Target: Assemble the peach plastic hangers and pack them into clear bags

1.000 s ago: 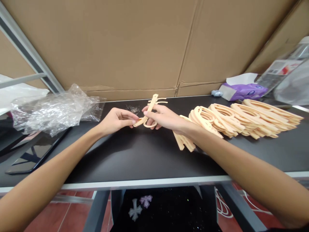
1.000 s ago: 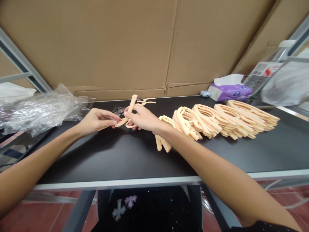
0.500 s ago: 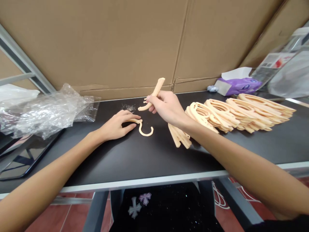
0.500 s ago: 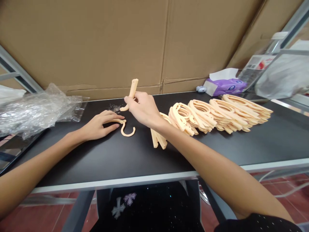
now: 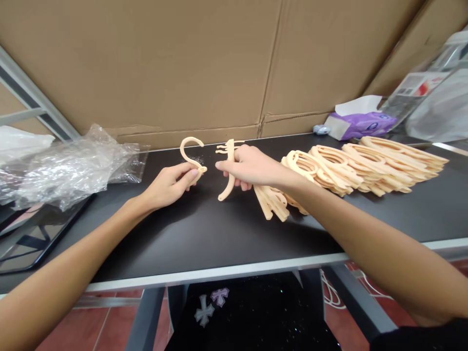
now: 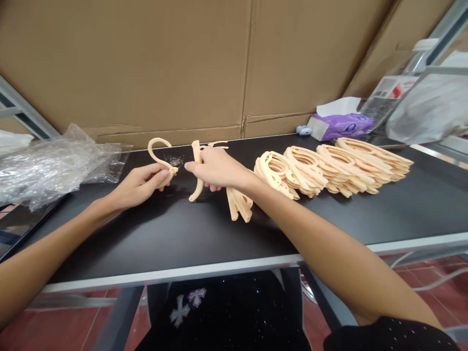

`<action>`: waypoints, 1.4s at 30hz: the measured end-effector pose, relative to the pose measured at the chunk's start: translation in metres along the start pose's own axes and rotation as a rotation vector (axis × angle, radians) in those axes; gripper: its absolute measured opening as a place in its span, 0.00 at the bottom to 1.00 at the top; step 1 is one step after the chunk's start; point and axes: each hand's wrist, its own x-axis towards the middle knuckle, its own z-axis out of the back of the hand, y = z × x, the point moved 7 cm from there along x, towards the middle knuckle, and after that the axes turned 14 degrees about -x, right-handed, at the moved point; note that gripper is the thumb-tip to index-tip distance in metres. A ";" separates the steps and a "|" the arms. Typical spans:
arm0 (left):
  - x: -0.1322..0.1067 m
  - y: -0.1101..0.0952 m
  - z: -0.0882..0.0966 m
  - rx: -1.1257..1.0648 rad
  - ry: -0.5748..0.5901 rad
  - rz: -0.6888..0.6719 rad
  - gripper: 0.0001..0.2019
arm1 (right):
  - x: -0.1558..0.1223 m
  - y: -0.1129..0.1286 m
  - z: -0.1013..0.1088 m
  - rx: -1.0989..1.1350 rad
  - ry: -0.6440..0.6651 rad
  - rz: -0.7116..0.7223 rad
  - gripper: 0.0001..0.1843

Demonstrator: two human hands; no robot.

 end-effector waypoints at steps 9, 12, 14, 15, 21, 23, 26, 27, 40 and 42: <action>-0.001 0.003 -0.002 0.012 0.024 0.018 0.23 | 0.000 -0.002 0.001 0.177 0.027 -0.032 0.12; -0.001 -0.003 -0.001 0.066 0.012 -0.006 0.22 | 0.003 -0.006 0.002 0.216 -0.003 -0.036 0.10; -0.001 -0.006 -0.002 0.099 0.007 -0.023 0.22 | 0.005 -0.010 0.005 0.280 -0.057 -0.053 0.09; -0.001 -0.007 -0.002 0.114 0.008 -0.034 0.21 | 0.006 -0.013 0.007 0.316 -0.090 -0.061 0.08; -0.003 -0.009 -0.005 0.235 0.025 -0.142 0.20 | 0.009 -0.014 0.007 0.424 -0.108 -0.056 0.07; -0.004 -0.011 -0.006 0.298 0.037 -0.193 0.19 | 0.009 -0.011 0.006 0.436 -0.104 -0.026 0.08; -0.006 -0.018 -0.008 0.417 0.059 -0.292 0.18 | 0.008 -0.008 0.006 0.436 -0.117 0.025 0.07; -0.006 -0.021 -0.007 0.454 0.056 -0.326 0.18 | 0.009 -0.007 0.007 0.433 -0.124 0.045 0.07; -0.010 -0.027 -0.008 0.700 0.096 -0.503 0.16 | -0.001 0.010 0.011 0.200 -0.270 0.282 0.07; -0.010 -0.026 -0.008 0.729 0.098 -0.491 0.17 | -0.004 0.013 0.012 0.175 -0.295 0.297 0.07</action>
